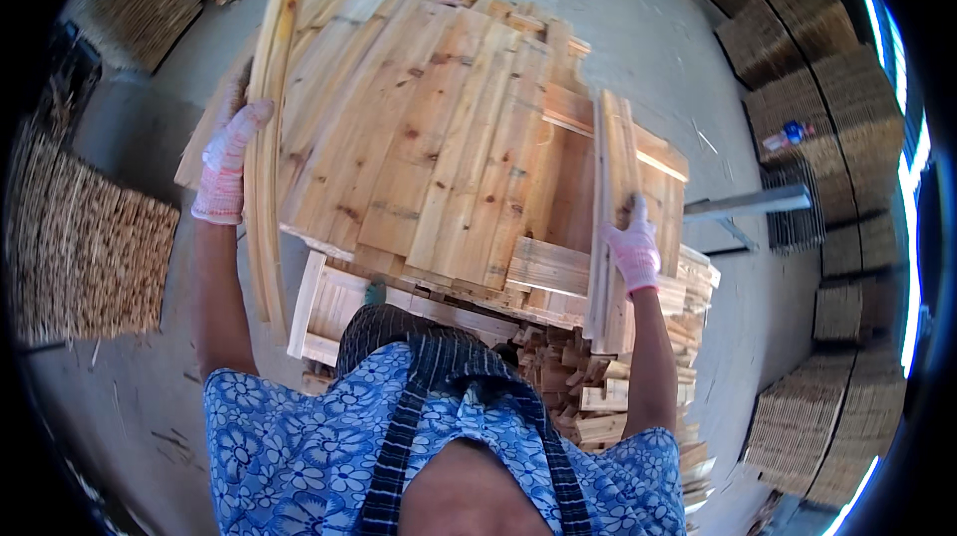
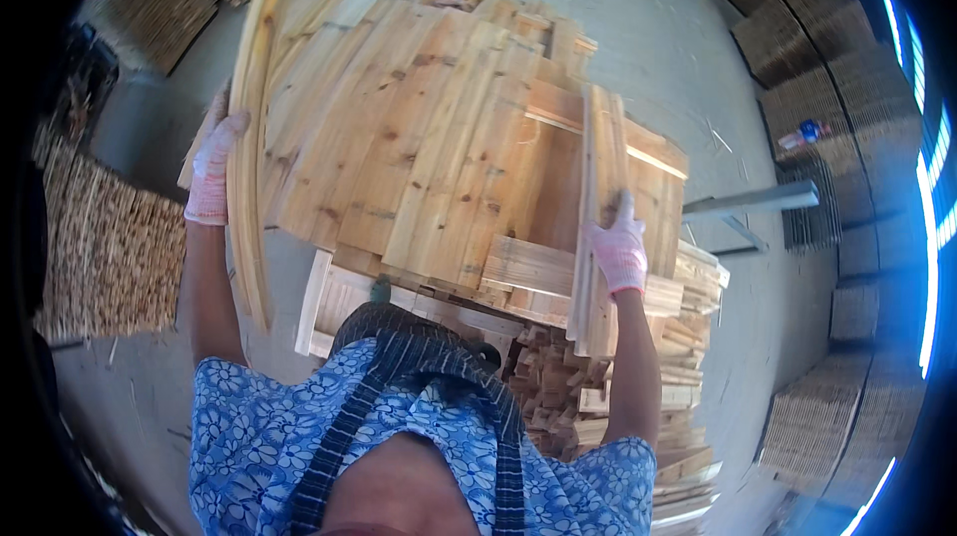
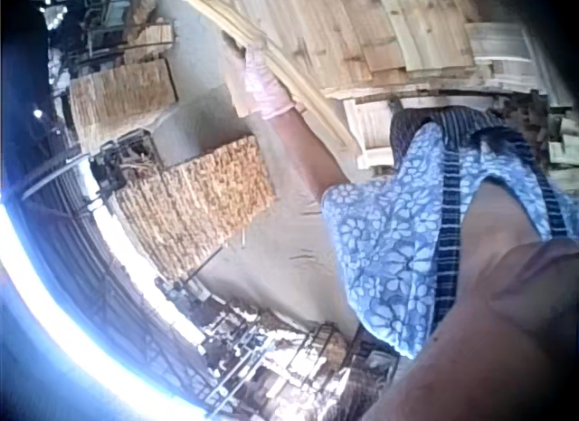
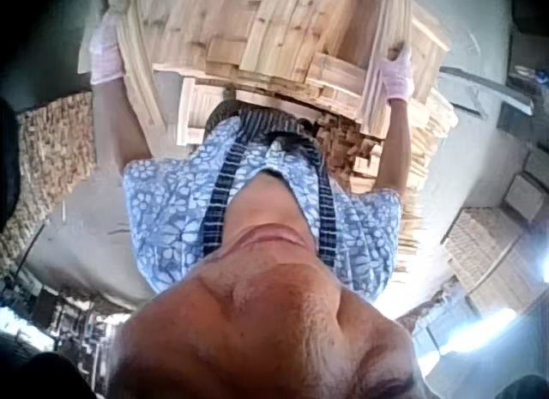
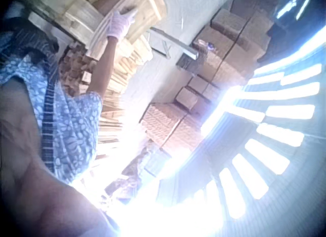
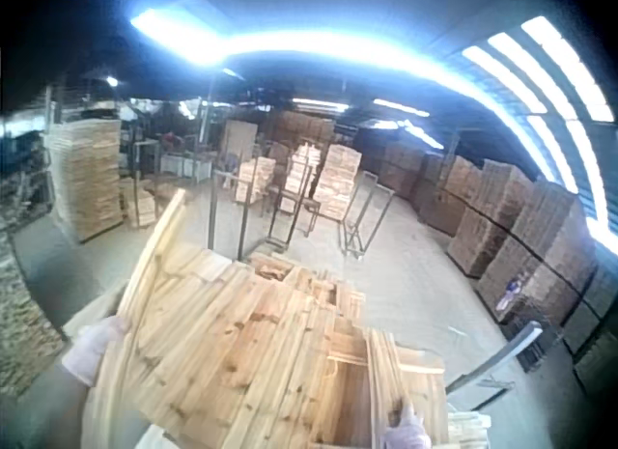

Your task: The person picks up wooden planks from a pile and stacks them onto a wooden pallet. They repeatedly lift, carry, and place the planks in a neat arrangement on the pallet.

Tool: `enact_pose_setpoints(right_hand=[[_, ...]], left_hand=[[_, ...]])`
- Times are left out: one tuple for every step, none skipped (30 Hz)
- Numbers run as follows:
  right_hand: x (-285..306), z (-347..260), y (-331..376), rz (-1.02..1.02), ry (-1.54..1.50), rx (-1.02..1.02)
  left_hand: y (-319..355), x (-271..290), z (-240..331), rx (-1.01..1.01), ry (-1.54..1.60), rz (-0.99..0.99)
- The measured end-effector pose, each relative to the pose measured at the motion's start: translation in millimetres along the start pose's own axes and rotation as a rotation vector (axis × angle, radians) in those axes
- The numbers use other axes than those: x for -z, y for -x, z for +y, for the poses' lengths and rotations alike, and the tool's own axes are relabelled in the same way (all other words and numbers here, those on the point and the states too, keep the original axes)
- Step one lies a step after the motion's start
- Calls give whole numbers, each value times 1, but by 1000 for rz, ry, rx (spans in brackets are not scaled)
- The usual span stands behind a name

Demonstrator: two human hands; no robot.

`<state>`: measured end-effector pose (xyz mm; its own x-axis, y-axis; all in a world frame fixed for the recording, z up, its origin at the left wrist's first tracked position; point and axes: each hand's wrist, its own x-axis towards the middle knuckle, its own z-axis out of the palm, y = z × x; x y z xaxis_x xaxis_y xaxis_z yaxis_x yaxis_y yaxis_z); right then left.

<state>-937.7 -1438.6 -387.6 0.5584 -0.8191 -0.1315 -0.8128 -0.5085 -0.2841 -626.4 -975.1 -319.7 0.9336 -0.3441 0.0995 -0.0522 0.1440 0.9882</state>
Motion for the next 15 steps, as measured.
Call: enact_pose_setpoints(right_hand=[[4,0,0,44,29,35],[9,-5,-4,89,57,72],[17,-15,-7,101,53,170],[23,-26,-8,109,41,261],[25,-34,-17,120,-57,435],[24,-56,-19,75,-68,534],[26,-87,-21,21,-87,639],[30,-107,-23,-18,-109,722],[25,-128,-21,-36,-110,805],[12,-147,-26,-69,-18,874],[-2,-164,-31,-90,77,932],[-15,-180,-34,-100,172,992],[-30,-186,-41,-74,351,1032],[-31,-193,-42,-115,348,1034],[-29,-199,-44,-152,348,1036]], left_hand=[[14,4,6,-5,134,81],[21,19,1,49,166,67],[33,40,-7,107,200,58],[48,52,-6,164,229,42],[67,51,-11,155,117,168],[83,44,-20,134,140,320],[98,37,-21,89,121,396],[105,24,-22,41,103,446],[113,22,-38,4,125,483],[121,20,-49,-38,143,524],[129,6,-49,-17,208,593],[134,18,-82,-47,256,650],[142,13,-94,11,281,698],[149,9,-110,15,302,763],[156,8,-127,49,325,787]])
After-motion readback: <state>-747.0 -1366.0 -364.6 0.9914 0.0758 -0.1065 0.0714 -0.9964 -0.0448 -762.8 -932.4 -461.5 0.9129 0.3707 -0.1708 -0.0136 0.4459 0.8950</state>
